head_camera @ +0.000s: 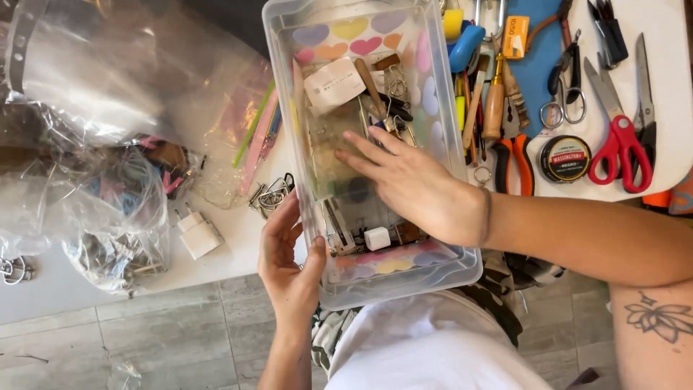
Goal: Sorting through a bin of hardware and tools to find specific items and using scissors to trim small strips of material.
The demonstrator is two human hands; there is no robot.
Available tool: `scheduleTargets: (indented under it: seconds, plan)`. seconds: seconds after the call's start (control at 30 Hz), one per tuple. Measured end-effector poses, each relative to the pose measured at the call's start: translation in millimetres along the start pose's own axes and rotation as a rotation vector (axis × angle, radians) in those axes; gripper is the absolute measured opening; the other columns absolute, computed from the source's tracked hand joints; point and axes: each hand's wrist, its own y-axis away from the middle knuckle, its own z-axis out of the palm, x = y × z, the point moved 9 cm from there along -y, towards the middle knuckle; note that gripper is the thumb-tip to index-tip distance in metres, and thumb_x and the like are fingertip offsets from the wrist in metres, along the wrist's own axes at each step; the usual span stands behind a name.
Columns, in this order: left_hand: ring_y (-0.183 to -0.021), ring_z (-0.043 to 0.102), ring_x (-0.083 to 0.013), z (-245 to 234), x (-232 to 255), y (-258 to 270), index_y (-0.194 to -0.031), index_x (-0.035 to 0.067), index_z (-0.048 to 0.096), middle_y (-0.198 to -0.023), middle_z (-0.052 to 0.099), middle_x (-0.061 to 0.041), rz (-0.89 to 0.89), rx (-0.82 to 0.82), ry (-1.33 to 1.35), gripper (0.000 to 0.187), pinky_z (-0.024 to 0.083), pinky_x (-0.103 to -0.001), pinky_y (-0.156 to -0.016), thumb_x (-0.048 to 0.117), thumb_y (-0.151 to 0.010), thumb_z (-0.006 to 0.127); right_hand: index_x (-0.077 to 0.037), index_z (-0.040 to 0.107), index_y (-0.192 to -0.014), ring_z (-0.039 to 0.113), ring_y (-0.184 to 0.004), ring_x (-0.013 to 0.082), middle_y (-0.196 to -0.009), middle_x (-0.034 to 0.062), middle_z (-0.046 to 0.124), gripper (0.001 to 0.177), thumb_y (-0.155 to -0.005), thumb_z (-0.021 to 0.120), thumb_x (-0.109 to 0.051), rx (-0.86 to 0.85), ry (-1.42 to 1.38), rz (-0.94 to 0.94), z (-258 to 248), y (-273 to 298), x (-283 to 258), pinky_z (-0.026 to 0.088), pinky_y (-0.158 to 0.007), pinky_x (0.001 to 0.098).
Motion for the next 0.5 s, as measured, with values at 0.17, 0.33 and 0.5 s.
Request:
scheduleTargets:
  seconds: [0.17, 0.33, 0.5]
  plan:
    - [-0.139, 0.056, -0.0284, 3, 4, -3, -0.140, 0.001, 0.053, -0.150, 0.054, -0.019, 0.007, -0.031, -0.023, 0.051, 0.053, -0.036, -0.111, 0.000, -0.089, 0.062, -0.026, 0.064, -0.132, 0.006, -0.161, 0.0350, -0.176, 0.0082, 0.009, 0.047, -0.086, 0.067, -0.021, 0.194, -0.042, 0.059, 18, 4, -5, 0.001, -0.126, 0.0554]
    - [-0.140, 0.056, -0.0278, 1, 1, -2, -0.139, 0.002, 0.054, -0.150, 0.055, -0.018, 0.003, -0.016, -0.040, 0.050, 0.052, -0.035, -0.111, 0.003, -0.090, 0.064, -0.005, 0.034, -0.157, 0.028, -0.153, 0.0299, -0.166, 0.0165, 0.030, 0.080, -0.081, 0.060, -0.001, 0.665, -0.589, 0.126, -28, 67, 37, 0.020, -0.127, 0.0446]
    - [-0.136, 0.059, -0.0289, 3, 16, -2, -0.141, 0.001, 0.051, -0.148, 0.056, -0.019, 0.042, -0.020, -0.112, 0.051, 0.055, -0.036, -0.110, 0.004, -0.093, 0.067, 0.003, 0.058, -0.139, 0.046, -0.144, 0.0309, -0.147, 0.0156, 0.053, 0.050, -0.090, 0.068, 0.010, 0.946, -0.647, 0.180, -21, 101, 58, 0.035, -0.125, 0.0470]
